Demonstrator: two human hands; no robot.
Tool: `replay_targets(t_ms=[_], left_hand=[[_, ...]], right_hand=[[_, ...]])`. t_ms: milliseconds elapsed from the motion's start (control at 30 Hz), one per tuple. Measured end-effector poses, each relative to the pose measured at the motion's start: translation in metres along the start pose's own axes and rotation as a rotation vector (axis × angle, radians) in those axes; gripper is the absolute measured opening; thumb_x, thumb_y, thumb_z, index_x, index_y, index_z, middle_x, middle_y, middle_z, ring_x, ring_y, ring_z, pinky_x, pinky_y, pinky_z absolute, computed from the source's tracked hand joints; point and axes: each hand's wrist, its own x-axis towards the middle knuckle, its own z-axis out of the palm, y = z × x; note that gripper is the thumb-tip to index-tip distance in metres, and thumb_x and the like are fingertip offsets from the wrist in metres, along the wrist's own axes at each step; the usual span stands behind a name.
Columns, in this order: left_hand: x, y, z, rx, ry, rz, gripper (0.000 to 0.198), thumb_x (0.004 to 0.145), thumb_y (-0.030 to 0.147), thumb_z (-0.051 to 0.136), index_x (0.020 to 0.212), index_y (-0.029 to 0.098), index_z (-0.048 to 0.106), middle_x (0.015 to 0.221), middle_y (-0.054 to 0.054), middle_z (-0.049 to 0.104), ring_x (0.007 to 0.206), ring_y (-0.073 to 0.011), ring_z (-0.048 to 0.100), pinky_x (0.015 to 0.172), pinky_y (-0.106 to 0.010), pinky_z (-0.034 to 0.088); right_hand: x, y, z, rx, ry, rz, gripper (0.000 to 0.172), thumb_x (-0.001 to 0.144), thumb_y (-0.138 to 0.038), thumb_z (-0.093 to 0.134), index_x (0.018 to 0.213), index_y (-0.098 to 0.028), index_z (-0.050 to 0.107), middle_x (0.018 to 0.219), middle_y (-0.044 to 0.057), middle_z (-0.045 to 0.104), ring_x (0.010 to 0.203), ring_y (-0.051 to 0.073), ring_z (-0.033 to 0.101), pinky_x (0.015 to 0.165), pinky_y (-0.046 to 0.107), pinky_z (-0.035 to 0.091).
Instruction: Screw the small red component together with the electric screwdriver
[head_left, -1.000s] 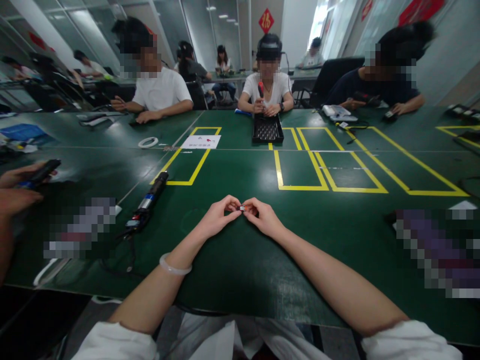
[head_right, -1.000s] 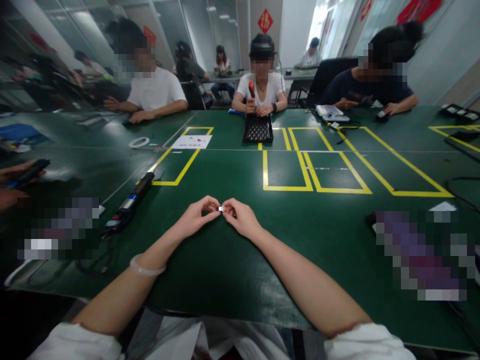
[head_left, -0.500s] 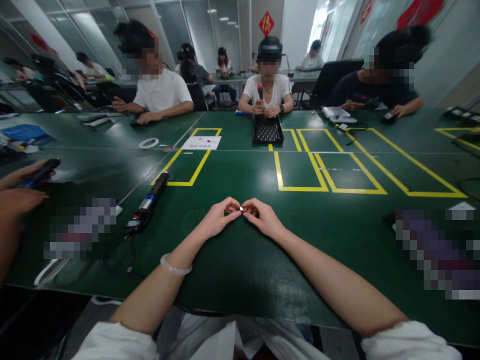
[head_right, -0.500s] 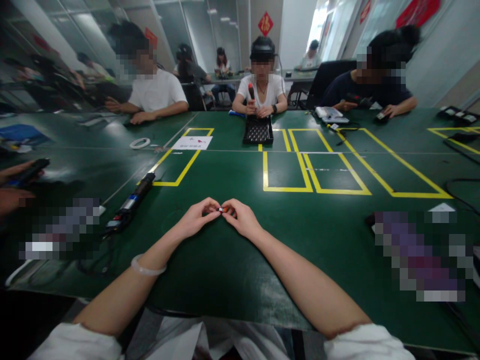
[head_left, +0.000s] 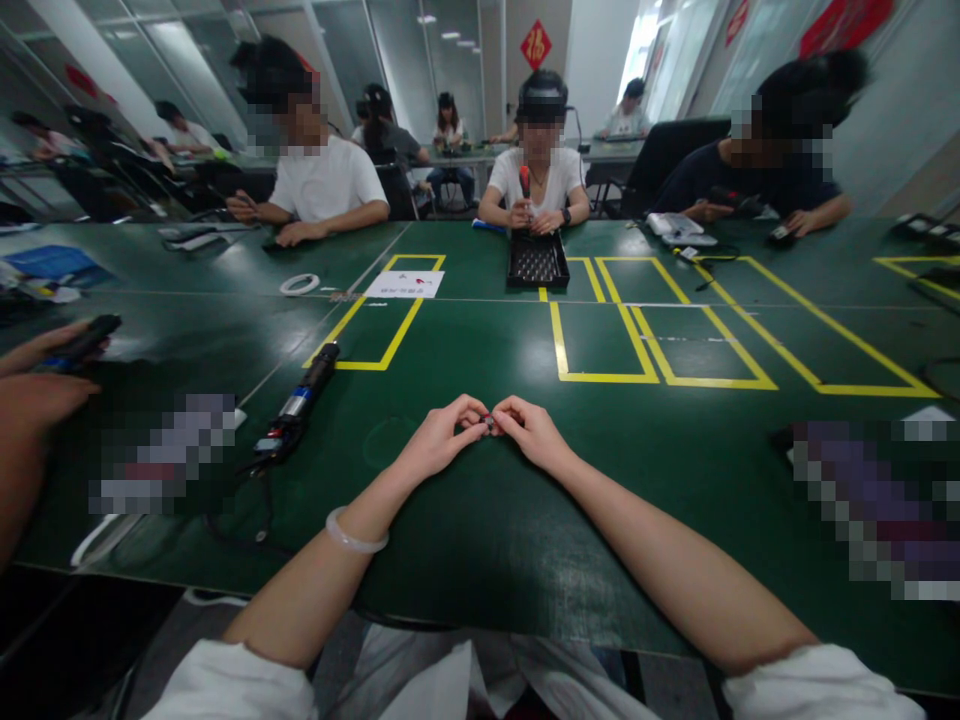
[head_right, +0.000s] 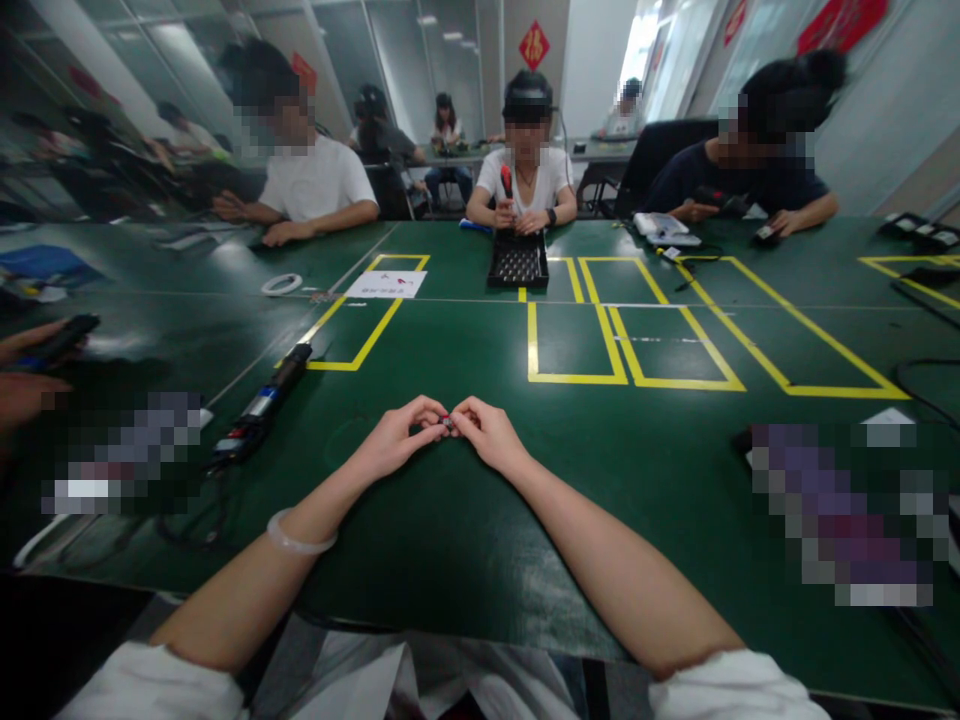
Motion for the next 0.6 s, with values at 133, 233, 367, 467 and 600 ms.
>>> replay_targets(t_ms=[133, 233, 367, 467, 600], left_hand=[[0.0004, 0.0009, -0.0005, -0.008, 0.01, -0.02, 0.028, 0.088, 0.042, 0.056, 0.101, 0.018, 0.058, 0.089, -0.004, 0.07, 0.08, -0.0165, 0.067, 0.078, -0.03, 0.05], [0.0009, -0.0011, -0.0011, -0.002, 0.029, -0.022, 0.029, 0.088, 0.043, 0.055, 0.102, 0.018, 0.058, 0.087, -0.004, 0.069, 0.078, -0.0161, 0.066, 0.076, -0.03, 0.049], [0.001, -0.0043, -0.0009, -0.001, 0.031, -0.02, 0.03, 0.087, 0.044, 0.055, 0.101, 0.018, 0.06, 0.09, -0.004, 0.068, 0.081, -0.0169, 0.065, 0.077, -0.03, 0.049], [0.0017, -0.0046, -0.0009, 0.004, 0.031, -0.02, 0.029, 0.087, 0.044, 0.056, 0.101, 0.018, 0.061, 0.094, -0.005, 0.069, 0.086, -0.0175, 0.065, 0.08, -0.031, 0.049], [0.0033, -0.0013, -0.009, -0.041, 0.058, -0.04, 0.033, 0.089, 0.044, 0.052, 0.108, 0.017, 0.06, 0.104, -0.007, 0.067, 0.093, -0.0187, 0.064, 0.086, -0.034, 0.049]], right_hand=[[-0.0007, -0.0026, 0.0011, -0.016, -0.002, -0.004, 0.023, 0.088, -0.034, 0.058, 0.104, -0.018, 0.055, 0.078, -0.001, 0.064, 0.066, 0.011, 0.058, 0.064, 0.024, 0.046], [-0.0014, -0.0054, 0.0018, -0.009, -0.023, -0.02, 0.025, 0.084, -0.032, 0.063, 0.103, -0.019, 0.054, 0.081, -0.001, 0.063, 0.065, 0.01, 0.055, 0.062, 0.023, 0.045], [-0.0014, -0.0058, 0.0018, -0.007, -0.024, -0.021, 0.018, 0.084, -0.029, 0.062, 0.096, -0.018, 0.055, 0.083, 0.0, 0.063, 0.069, 0.011, 0.056, 0.064, 0.024, 0.045], [-0.0012, -0.0041, 0.0013, -0.021, -0.019, -0.024, 0.016, 0.085, -0.029, 0.061, 0.096, -0.019, 0.056, 0.082, 0.0, 0.062, 0.07, 0.011, 0.056, 0.065, 0.024, 0.045], [-0.001, -0.0024, 0.0006, -0.017, -0.005, -0.03, 0.016, 0.086, -0.029, 0.06, 0.097, -0.018, 0.056, 0.083, 0.0, 0.061, 0.071, 0.011, 0.055, 0.065, 0.024, 0.044]])
